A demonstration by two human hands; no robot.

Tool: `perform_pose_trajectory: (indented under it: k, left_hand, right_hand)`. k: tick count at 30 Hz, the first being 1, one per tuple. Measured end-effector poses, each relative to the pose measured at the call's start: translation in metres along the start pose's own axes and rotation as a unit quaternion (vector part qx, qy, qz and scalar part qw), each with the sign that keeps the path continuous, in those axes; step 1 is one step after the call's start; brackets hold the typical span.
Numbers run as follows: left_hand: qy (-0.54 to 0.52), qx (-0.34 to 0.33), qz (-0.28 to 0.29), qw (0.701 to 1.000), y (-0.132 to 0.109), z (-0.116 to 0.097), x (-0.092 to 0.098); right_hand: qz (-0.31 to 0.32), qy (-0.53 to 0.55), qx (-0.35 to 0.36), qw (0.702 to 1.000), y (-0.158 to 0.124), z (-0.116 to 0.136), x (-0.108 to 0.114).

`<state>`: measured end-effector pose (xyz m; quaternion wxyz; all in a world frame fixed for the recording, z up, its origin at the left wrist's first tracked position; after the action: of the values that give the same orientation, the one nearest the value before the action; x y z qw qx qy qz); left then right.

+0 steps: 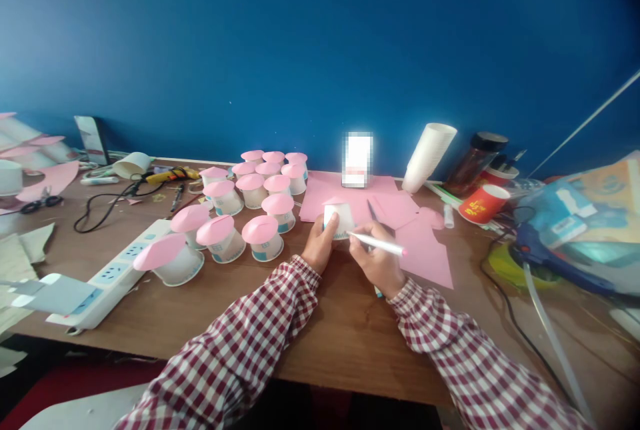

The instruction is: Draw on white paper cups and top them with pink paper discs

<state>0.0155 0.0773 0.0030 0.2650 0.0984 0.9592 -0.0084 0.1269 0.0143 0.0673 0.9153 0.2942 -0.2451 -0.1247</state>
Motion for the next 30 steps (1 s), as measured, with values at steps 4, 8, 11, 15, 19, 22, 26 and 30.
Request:
perform_pose_trajectory:
  k: [4, 8, 11, 15, 19, 22, 26, 30]
  left_hand:
    - [0.015, -0.002, -0.005, 1.0, 0.0, 0.001, 0.001]
    - [0.028, 0.003, -0.007, 1.0, 0.0, 0.0, 0.001]
    - [0.018, 0.006, -0.003, 1.0, -0.001, -0.001, -0.001]
    - [0.003, 0.007, -0.001, 1.0, 0.0, -0.002, -0.001]
    - [-0.025, 0.022, 0.009, 0.999, -0.001, -0.002, -0.004]
    - [-0.038, 0.032, 0.015, 0.999, -0.002, -0.004, -0.007]
    - [-0.034, 0.041, 0.004, 0.999, -0.003, -0.005, -0.006]
    - [-0.037, 0.041, -0.001, 0.998, -0.002, -0.004, -0.005]
  right_hand:
    - [-0.01, 0.008, -0.008, 1.0, 0.001, -0.001, 0.001]
    - [-0.006, 0.01, -0.013, 1.0, 0.001, -0.004, 0.001]
    - [-0.01, -0.007, -0.013, 1.0, 0.0, -0.006, 0.001]
    - [-0.023, -0.018, -0.009, 1.0, 0.0, -0.006, 0.003]
    - [-0.071, 0.036, -0.039, 0.996, 0.001, -0.01, 0.012]
    - [-0.104, 0.082, -0.067, 0.989, 0.001, -0.014, 0.017]
    - [-0.087, 0.107, -0.07, 0.988, 0.001, -0.016, 0.012]
    - [-0.074, 0.096, -0.056, 0.991, 0.001, -0.014, 0.01]
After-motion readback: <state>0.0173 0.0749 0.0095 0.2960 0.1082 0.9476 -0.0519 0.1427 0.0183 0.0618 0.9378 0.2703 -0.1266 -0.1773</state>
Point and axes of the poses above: each hand's wrist, its own y-axis towards the middle knuckle, its own x-axis out of the back of the hand, z = x × y, the point moved 8 cm from there along y, towards the middle knuckle, and after that the axes turned 1 degree about y, right-handed, at the moved point
